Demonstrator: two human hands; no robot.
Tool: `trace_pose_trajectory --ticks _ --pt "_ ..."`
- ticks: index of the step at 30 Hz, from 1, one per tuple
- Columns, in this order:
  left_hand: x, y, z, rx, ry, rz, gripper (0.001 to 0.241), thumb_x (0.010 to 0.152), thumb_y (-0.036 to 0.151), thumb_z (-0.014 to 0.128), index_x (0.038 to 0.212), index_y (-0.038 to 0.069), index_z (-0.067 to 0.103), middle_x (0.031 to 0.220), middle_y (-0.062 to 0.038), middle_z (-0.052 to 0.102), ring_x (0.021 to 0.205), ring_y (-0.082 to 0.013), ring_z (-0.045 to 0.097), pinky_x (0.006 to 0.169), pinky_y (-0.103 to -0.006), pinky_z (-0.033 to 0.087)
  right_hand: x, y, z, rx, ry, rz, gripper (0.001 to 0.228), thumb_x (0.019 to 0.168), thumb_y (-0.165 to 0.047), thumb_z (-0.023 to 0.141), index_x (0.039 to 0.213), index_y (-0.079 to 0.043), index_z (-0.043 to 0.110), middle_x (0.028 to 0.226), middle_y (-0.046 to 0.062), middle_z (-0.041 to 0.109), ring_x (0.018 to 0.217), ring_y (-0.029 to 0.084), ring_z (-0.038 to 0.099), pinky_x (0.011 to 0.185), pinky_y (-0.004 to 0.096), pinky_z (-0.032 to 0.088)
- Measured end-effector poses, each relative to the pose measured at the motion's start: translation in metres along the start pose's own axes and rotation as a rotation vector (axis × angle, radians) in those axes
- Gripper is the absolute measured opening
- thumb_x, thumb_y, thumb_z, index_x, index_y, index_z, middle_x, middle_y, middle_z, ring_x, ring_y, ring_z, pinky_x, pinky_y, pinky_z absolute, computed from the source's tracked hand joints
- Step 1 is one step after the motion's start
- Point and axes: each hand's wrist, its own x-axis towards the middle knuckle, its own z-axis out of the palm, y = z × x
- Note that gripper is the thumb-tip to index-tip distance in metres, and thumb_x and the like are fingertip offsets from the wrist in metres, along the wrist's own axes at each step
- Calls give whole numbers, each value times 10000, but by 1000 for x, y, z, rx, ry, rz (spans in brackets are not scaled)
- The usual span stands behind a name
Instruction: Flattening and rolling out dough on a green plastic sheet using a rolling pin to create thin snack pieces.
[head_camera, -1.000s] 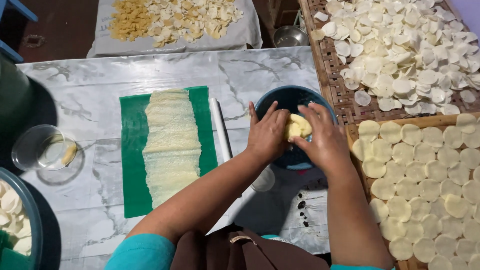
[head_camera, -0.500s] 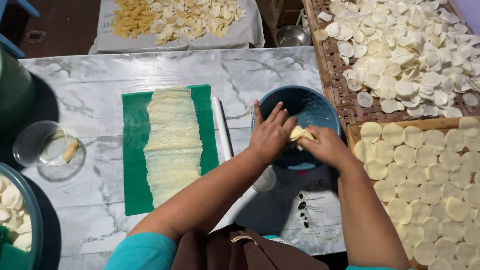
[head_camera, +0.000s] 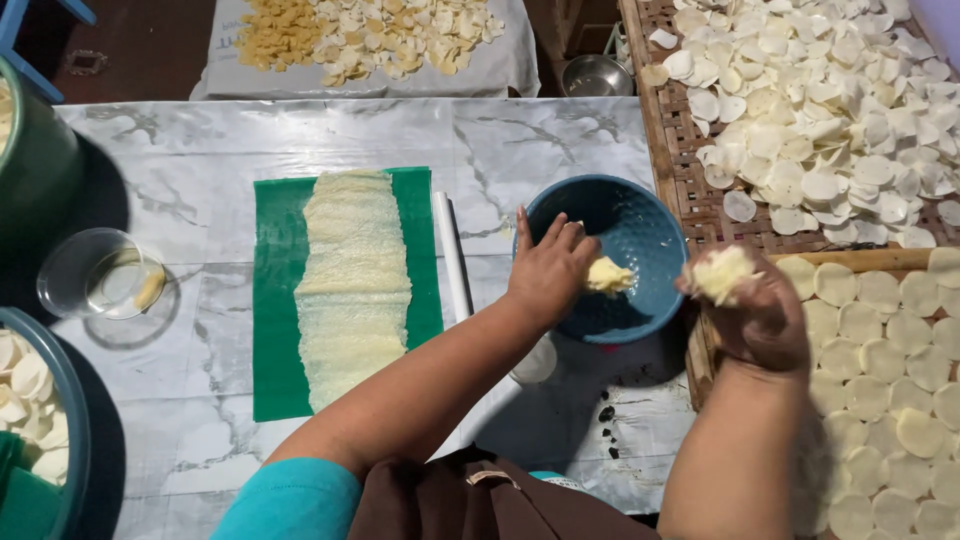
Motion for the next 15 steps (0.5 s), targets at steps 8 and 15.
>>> trace_pose_trajectory --ticks 8,15 --pt "13 0 -8 121 -104 -191 1146 535 413 940 1462 0 408 1107 -169 569 889 -304 587 835 -601 361 -12 -5 43 -231 231 96 616 975 -317 610 1438 58 454 1244 162 579 1066 220 593 996 385 531" --pt "3 -13 0 -627 -200 -264 833 621 -9 795 1378 -31 449 1132 -254 697 965 -410 698 810 -436 571 -18 38 97 -353 282 193 367 1063 -91 499 1351 131 553 1253 193 632 1047 243 632 927 348 578"
